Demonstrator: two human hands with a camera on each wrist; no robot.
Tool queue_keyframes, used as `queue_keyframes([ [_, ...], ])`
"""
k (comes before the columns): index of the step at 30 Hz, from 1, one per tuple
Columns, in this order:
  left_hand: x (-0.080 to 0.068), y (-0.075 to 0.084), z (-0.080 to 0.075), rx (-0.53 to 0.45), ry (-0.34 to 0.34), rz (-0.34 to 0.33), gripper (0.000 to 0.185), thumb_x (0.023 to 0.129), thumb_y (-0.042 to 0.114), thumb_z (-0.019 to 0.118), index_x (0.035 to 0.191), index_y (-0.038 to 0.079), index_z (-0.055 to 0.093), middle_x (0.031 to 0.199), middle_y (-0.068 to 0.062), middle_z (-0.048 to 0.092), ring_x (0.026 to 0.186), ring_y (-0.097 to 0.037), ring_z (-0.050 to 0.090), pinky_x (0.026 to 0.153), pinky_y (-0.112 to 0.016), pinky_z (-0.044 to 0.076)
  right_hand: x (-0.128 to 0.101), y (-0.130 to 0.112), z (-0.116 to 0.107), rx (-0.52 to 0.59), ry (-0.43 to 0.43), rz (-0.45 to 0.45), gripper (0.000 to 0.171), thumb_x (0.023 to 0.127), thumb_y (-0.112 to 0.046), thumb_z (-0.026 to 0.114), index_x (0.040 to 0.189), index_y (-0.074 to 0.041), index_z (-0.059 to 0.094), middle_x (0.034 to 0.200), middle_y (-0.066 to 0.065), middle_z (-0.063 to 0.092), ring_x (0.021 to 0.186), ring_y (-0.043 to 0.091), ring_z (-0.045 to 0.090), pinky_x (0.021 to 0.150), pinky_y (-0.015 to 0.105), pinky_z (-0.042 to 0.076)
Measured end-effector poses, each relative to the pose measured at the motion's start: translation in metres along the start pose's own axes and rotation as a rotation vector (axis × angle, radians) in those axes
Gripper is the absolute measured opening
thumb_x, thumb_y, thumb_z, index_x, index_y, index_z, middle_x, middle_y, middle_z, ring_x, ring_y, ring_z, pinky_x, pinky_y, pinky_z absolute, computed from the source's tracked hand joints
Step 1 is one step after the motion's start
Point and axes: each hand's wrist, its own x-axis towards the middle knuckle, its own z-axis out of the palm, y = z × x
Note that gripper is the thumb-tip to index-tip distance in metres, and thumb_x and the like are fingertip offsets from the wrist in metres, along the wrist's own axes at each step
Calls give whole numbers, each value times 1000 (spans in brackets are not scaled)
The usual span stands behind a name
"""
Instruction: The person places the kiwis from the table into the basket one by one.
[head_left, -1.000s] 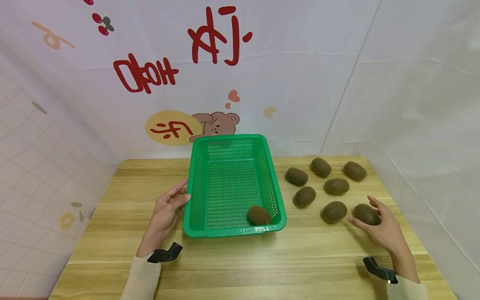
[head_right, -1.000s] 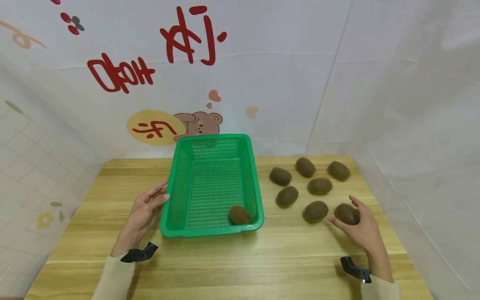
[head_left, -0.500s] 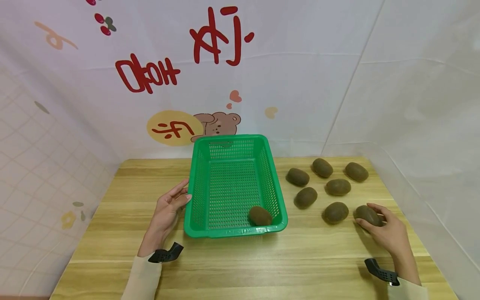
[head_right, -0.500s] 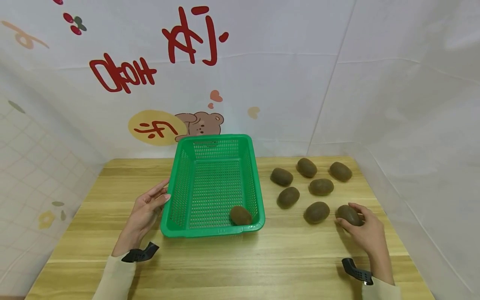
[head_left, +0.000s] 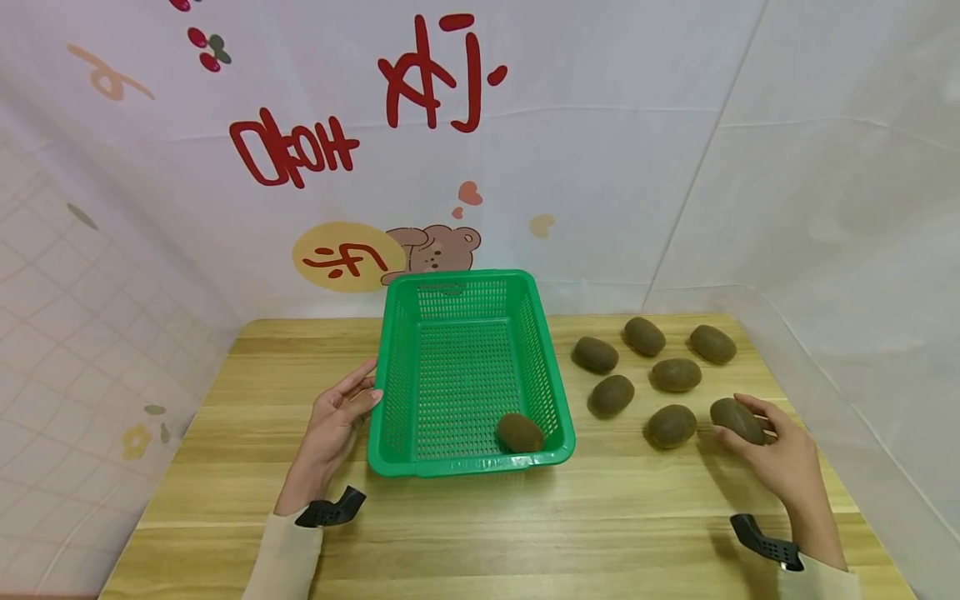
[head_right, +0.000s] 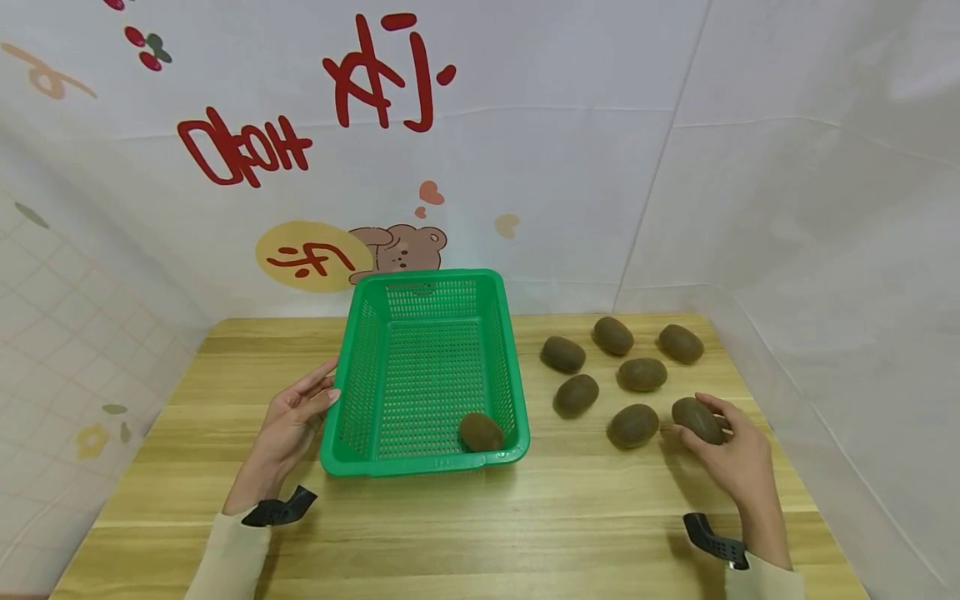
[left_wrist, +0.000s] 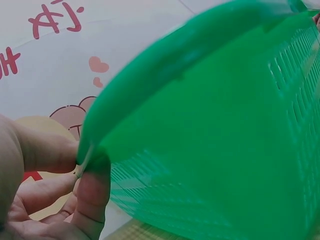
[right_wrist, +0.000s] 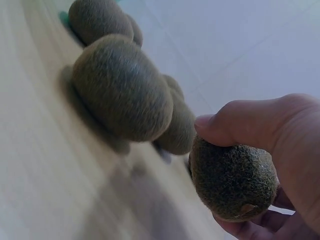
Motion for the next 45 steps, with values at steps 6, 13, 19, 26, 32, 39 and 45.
queue_keyframes([
  [6,0,0,1,1,3,3,65,98,-2,62,158,1,36,118,3,62,104,-5,64,86,-17,56,1,-12,-1,-2,43,-73,71,87,-38,83,147,-13,56,136,24,59,104,11,62,68,8,42],
  [13,1,0,3,12,23,11,65,98,-4,62,157,1,38,116,1,62,100,-5,65,84,-17,57,2,-34,0,43,101,-185,67,84,-32,87,143,-15,62,125,-8,61,99,-21,45,77,1,39],
  [19,1,2,4,37,46,8,63,98,-4,61,157,2,40,114,2,61,100,-4,64,83,-16,56,4,-54,5,68,106,-256,65,83,-28,88,142,-18,63,124,-13,61,102,-15,50,81,1,39],
  [26,0,1,6,51,56,12,60,99,-6,59,156,1,41,110,4,62,98,-1,61,81,-15,55,7,-79,10,85,93,-299,62,84,-26,87,141,-18,63,134,11,62,104,-15,49,83,2,37],
  [32,1,1,6,50,57,8,61,98,-6,58,156,0,40,110,4,62,96,-1,62,82,-15,55,12,-99,18,163,87,-388,60,82,-13,87,138,-14,64,132,11,64,105,-9,54,87,0,40],
  [39,1,1,6,51,66,-3,60,99,-6,58,156,2,42,110,4,61,96,-2,62,82,-15,55,18,-117,31,225,63,-452,61,80,-6,88,136,-11,65,123,6,65,102,-5,59,86,2,44],
  [45,1,1,7,44,75,0,63,97,-6,62,156,2,42,109,4,62,98,-1,60,82,-15,55,22,-130,39,217,57,-486,64,77,-8,90,137,-15,66,125,9,68,104,-10,56,87,3,43],
])
